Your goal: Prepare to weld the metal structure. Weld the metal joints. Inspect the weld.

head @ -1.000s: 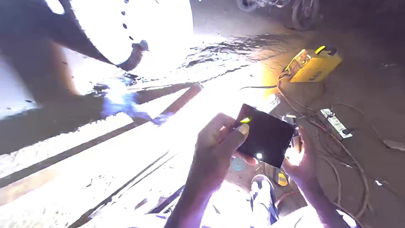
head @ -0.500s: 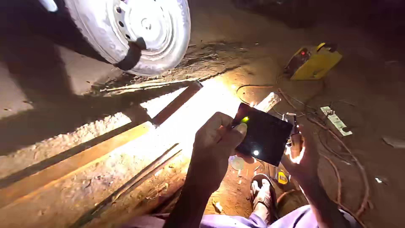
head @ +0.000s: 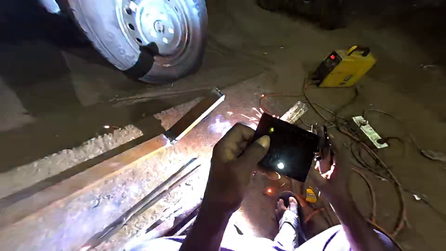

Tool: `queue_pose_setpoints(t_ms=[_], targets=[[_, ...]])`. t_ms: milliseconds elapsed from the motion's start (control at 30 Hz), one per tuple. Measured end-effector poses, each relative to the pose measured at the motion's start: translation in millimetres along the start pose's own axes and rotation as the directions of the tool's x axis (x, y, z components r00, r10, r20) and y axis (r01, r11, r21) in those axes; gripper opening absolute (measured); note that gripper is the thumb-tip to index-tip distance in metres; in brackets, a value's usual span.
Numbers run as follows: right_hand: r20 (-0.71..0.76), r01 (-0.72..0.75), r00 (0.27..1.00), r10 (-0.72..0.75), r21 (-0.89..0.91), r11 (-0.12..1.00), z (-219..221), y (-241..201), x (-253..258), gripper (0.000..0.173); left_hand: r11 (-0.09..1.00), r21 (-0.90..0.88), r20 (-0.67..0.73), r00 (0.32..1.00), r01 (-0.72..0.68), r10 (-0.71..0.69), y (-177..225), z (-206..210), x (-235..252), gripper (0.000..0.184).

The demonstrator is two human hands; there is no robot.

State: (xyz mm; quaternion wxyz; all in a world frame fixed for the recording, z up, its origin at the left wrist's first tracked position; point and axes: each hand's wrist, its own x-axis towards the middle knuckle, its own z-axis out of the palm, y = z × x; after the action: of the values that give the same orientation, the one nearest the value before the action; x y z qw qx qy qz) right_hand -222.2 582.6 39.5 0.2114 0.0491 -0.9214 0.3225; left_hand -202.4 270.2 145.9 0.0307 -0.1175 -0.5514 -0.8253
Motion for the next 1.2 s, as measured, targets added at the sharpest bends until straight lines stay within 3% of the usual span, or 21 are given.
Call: queue_pose_setpoints(t_ms=[133,267,367,433,500,533,700,867,1100,1200], targets=[[-0.033,0.151,0.988,-0.149,0.064,0.986,0,-15,9,0.088,0.998,-0.049,-0.020,0.999,-0.046,0.045,-1,3,4,0.012],[0.029,0.072,0.997,-0.073,0.057,0.996,-2,1,-2,0.091,1.000,-0.004,-0.017,1.000,0.025,-0.025,0,2,-2,0.013],[-0.049,0.134,0.990,-0.130,0.082,0.988,2,-14,7,0.086,1.000,-0.001,-0.020,1.000,0.022,-0.022,1,3,-1,0.013],[-0.035,-0.004,0.999,0.006,0.057,0.998,0,-26,6,0.089,0.999,0.031,-0.032,0.999,0.026,-0.025,2,3,-1,0.013],[0.005,0.050,0.999,-0.050,-0.002,0.999,-4,-18,5,0.094,0.999,0.038,-0.042,0.999,0.022,-0.021,1,3,-2,0.013],[-0.046,0.089,0.995,-0.089,-0.015,0.996,-2,-24,9,0.094,0.999,0.048,-0.050,0.999,0.021,-0.018,1,3,-2,0.013],[-0.031,0.092,0.995,-0.095,-0.103,0.990,-1,4,7,0.101,0.999,0.042,-0.025,0.999,0.029,-0.028,6,3,-2,0.015],[-0.020,0.064,0.998,-0.065,-0.032,0.997,-4,-16,5,0.087,0.998,0.051,-0.032,0.999,0.024,-0.022,0,3,-1,0.015],[0.013,-0.023,1.000,0.023,-0.032,0.999,0,3,-3,0.088,1.000,0.004,-0.046,0.999,0.015,-0.015,-3,4,2,0.012],[0.073,-0.040,0.997,0.041,-0.005,0.999,-7,-25,0,0.072,1.000,-0.002,-0.021,1.000,0.021,-0.021,-3,3,1,0.012]])
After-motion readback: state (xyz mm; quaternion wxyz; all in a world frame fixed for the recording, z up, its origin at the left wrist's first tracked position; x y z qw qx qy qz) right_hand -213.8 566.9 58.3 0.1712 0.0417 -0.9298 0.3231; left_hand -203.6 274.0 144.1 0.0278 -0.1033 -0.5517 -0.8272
